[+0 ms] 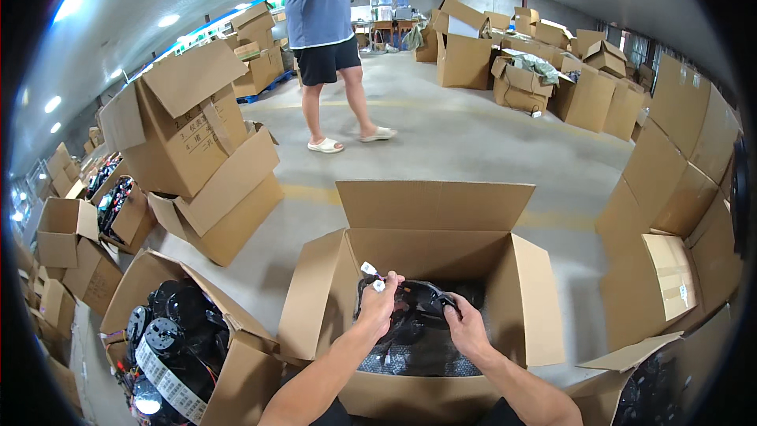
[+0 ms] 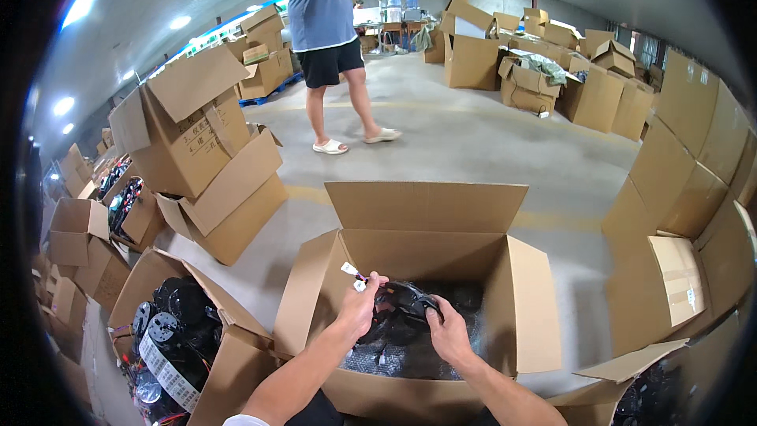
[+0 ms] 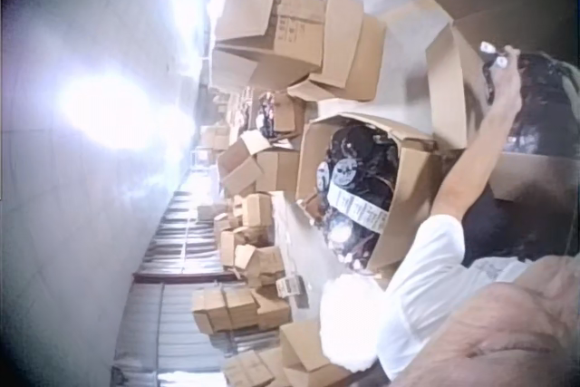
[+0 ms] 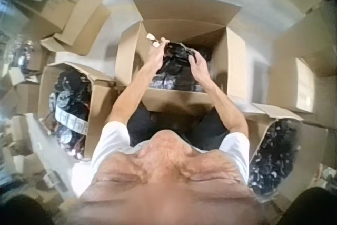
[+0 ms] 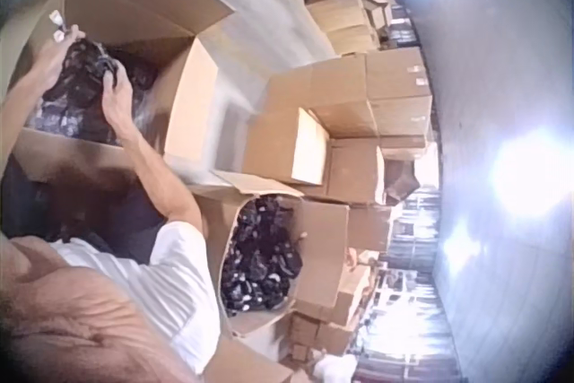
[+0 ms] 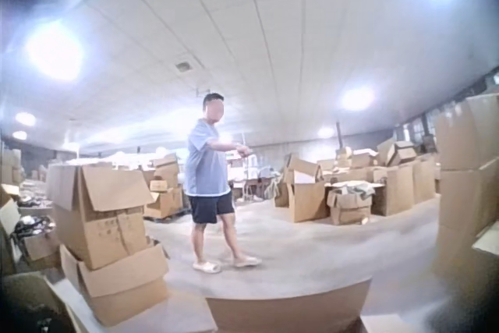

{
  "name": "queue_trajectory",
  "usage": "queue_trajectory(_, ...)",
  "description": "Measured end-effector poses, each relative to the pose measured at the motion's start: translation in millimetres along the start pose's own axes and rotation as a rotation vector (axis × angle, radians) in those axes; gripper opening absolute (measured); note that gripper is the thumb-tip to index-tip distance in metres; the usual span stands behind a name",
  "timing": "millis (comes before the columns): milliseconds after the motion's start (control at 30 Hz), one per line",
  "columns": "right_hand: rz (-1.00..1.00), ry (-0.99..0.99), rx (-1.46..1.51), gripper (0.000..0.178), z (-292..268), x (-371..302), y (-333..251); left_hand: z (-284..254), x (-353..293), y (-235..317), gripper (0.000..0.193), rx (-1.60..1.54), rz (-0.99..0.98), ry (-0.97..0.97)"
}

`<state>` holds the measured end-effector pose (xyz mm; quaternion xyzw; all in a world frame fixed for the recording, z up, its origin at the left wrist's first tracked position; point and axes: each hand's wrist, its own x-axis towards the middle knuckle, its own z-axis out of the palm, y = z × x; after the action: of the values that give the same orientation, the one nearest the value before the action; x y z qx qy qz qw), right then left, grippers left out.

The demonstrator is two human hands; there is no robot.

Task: The person packs black plastic components by hand from a large container into a shipping box lined with bubble wrap.

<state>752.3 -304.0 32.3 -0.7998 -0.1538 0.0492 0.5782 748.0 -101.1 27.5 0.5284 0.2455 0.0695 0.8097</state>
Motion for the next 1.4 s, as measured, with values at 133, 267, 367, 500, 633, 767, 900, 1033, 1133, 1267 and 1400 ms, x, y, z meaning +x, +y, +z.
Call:
queue_trajectory(133,-0.024,0.012,-0.055,0.03,-6,-9,-11,-1,-10,-2,0.034,0.031,0.016,-0.009)
queue_trajectory(267,0.031,0.028,-0.032,0.03,-17,-16,-16,3,-28,1,0.034,0.097,-0.011,-0.002)
queue_trajectory(367,0.066,0.05,0.042,0.03,-19,-22,-22,7,-39,10,0.036,0.157,-0.013,-0.019)
queue_trajectory(500,0.052,0.093,0.086,0.03,-23,-23,-16,10,-44,9,0.037,0.082,-0.023,-0.091)
queue_trajectory(633,0.009,0.127,0.038,0.031,-17,-26,-31,12,-48,14,0.038,0.082,-0.066,-0.081)
queue_trajectory(767,-0.084,0.111,-0.018,0.034,-17,-26,-38,10,-48,21,0.036,0.009,-0.052,-0.068)
queue_trajectory(900,-0.251,0.121,-0.13,0.034,-14,-20,-23,9,-36,16,0.025,-0.054,-0.033,-0.044)
queue_trajectory(1033,-0.292,0.141,-0.172,0.036,-10,-14,-6,11,-28,21,0.016,-0.108,-0.086,0.023)
queue_trajectory(1133,-0.289,0.069,-0.194,0.037,1,-6,-7,-4,-26,26,0.012,-0.172,-0.074,0.04)
queue_trajectory(1267,-0.238,0.039,-0.186,0.039,7,-7,1,-2,-23,26,0.015,-0.154,-0.028,0.055)
queue_trajectory(1400,0.034,-0.158,-0.068,0.043,6,-4,6,0,-25,28,0.017,-0.201,0.017,0.02)
